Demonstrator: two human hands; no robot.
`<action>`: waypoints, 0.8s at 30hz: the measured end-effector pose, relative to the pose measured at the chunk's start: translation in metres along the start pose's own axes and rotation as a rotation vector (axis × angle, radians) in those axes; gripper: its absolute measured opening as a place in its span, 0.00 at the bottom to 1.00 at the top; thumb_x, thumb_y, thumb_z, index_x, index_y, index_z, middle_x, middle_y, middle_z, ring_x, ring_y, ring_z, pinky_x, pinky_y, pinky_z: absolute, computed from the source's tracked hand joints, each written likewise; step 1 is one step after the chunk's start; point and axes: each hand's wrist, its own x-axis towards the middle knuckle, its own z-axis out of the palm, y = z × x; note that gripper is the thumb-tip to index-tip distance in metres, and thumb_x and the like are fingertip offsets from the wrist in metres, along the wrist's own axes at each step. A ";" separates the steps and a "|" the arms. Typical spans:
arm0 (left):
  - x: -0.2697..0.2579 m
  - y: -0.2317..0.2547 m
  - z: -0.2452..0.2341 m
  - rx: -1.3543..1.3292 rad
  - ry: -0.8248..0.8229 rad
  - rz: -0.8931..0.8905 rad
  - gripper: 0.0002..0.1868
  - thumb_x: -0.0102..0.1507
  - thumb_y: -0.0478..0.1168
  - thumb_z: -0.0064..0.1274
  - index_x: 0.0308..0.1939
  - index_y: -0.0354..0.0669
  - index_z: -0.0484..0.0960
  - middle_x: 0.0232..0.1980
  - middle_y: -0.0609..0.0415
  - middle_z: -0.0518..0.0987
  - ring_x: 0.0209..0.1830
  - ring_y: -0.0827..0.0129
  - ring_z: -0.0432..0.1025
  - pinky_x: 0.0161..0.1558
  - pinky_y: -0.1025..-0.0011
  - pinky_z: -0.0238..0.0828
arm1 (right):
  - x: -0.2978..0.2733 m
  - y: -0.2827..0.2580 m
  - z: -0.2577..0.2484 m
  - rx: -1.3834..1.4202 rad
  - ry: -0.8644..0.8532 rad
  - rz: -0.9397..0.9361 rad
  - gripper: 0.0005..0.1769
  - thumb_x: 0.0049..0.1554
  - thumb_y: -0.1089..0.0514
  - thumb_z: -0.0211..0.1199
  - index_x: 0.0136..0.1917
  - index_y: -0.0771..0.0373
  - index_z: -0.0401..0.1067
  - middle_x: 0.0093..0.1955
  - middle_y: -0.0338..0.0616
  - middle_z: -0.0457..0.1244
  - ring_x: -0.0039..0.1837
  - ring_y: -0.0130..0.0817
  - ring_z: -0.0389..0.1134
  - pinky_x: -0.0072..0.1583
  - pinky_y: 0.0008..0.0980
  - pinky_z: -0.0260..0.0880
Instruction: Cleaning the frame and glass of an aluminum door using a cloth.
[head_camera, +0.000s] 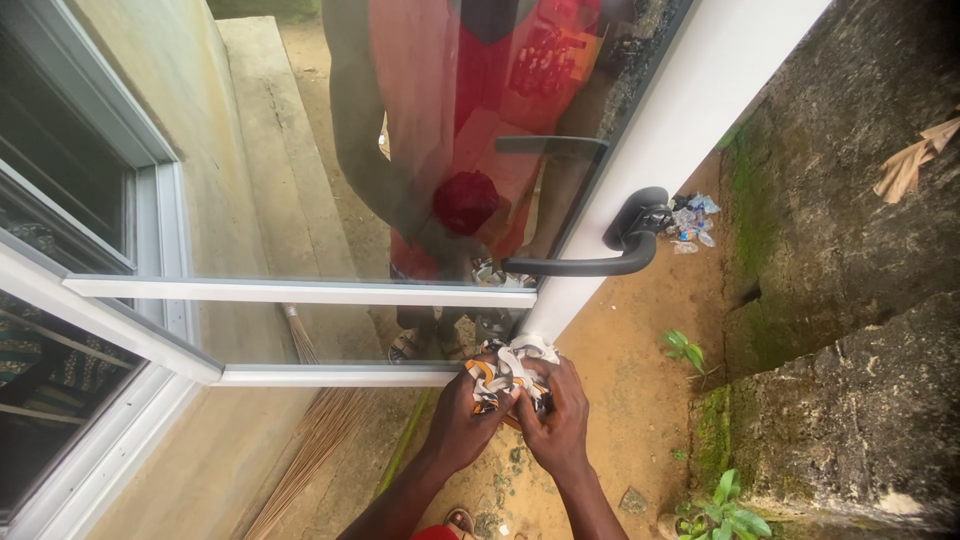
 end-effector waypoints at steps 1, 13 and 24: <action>0.001 -0.007 0.001 0.000 -0.001 0.000 0.23 0.62 0.42 0.60 0.58 0.35 0.75 0.47 0.48 0.85 0.47 0.68 0.81 0.48 0.68 0.77 | -0.002 0.003 0.002 0.000 0.001 0.000 0.17 0.52 0.62 0.67 0.55 0.64 0.73 0.53 0.54 0.67 0.56 0.51 0.71 0.56 0.42 0.71; 0.002 -0.078 0.007 0.150 0.002 -0.086 0.20 0.61 0.46 0.61 0.52 0.38 0.79 0.46 0.47 0.85 0.46 0.60 0.82 0.46 0.64 0.76 | -0.028 0.025 0.022 -0.008 -0.206 0.344 0.17 0.54 0.59 0.66 0.57 0.61 0.72 0.49 0.49 0.67 0.41 0.40 0.75 0.43 0.38 0.74; 0.002 -0.110 0.004 0.239 0.026 -0.125 0.22 0.60 0.49 0.63 0.51 0.39 0.80 0.46 0.46 0.85 0.47 0.55 0.81 0.47 0.61 0.75 | -0.044 0.040 0.036 -0.061 -0.312 0.390 0.29 0.51 0.59 0.67 0.66 0.58 0.69 0.51 0.49 0.67 0.41 0.44 0.72 0.48 0.40 0.72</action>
